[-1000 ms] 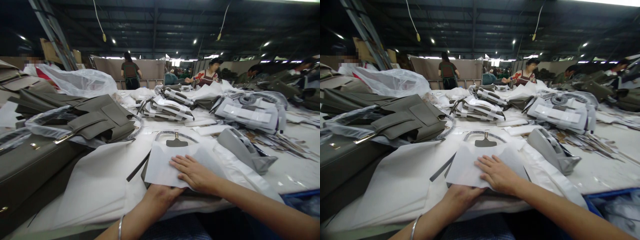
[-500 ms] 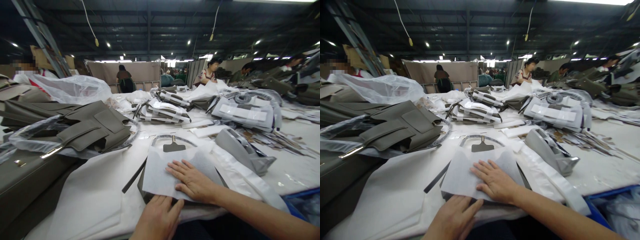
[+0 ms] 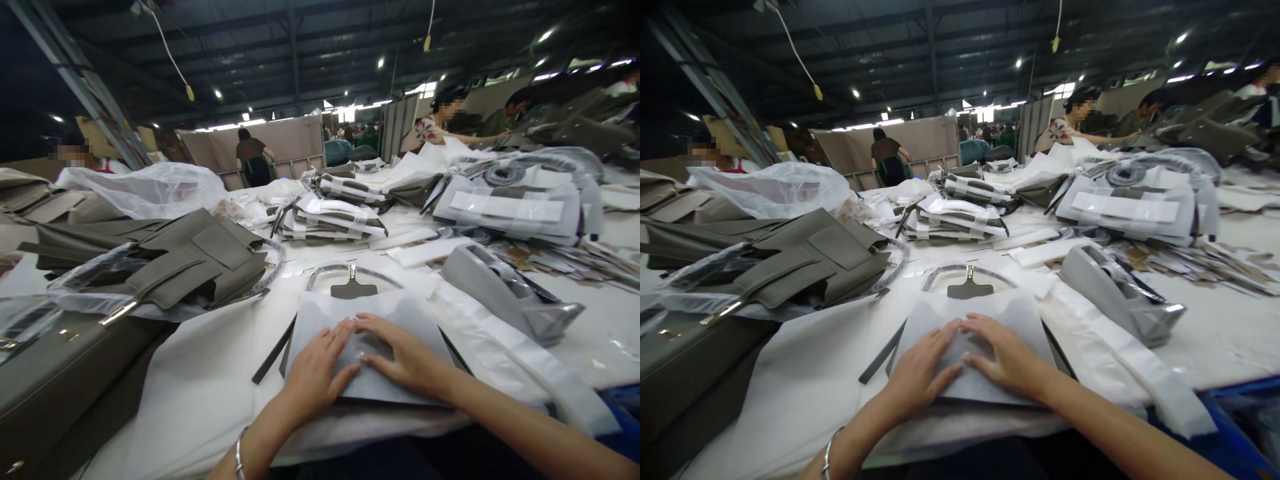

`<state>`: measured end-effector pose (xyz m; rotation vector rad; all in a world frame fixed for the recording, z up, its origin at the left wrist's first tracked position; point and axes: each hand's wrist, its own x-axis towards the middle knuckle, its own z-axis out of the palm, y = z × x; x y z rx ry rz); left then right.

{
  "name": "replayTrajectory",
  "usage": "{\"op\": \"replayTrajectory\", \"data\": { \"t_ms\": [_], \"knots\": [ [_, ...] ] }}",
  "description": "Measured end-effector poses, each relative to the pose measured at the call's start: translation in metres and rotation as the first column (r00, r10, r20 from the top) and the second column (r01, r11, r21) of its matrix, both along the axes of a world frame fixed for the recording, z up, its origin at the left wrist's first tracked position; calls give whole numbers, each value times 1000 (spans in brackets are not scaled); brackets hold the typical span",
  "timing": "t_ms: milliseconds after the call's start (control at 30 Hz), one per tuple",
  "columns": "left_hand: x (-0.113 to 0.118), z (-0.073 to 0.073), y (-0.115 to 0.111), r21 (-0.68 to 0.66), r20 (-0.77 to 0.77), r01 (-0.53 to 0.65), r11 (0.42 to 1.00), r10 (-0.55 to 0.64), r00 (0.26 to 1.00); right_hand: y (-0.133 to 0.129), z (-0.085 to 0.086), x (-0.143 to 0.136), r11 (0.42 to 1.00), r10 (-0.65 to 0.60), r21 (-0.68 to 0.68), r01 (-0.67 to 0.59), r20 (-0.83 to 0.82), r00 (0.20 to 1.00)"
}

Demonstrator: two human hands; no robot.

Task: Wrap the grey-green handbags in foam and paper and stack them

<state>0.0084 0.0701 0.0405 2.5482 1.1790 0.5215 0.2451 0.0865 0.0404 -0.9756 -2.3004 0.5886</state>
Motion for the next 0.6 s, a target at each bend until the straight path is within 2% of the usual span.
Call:
{"op": "replayTrajectory", "data": {
  "t_ms": [100,200,333,600],
  "knots": [
    [-1,2,-6,-26,42,-17,1000,18,999,-2,3,5,994,-1,109,9,-70,998],
    [2,8,-8,-42,57,-22,999,24,998,-5,6,5,976,54,213,-49,-17,998],
    [4,9,-8,-32,55,-45,998,47,997,-8,6,3,964,47,259,-59,51,998],
    [6,10,-11,-43,18,-78,996,78,997,-10,6,3,945,84,311,-99,61,995]
  ]
}}
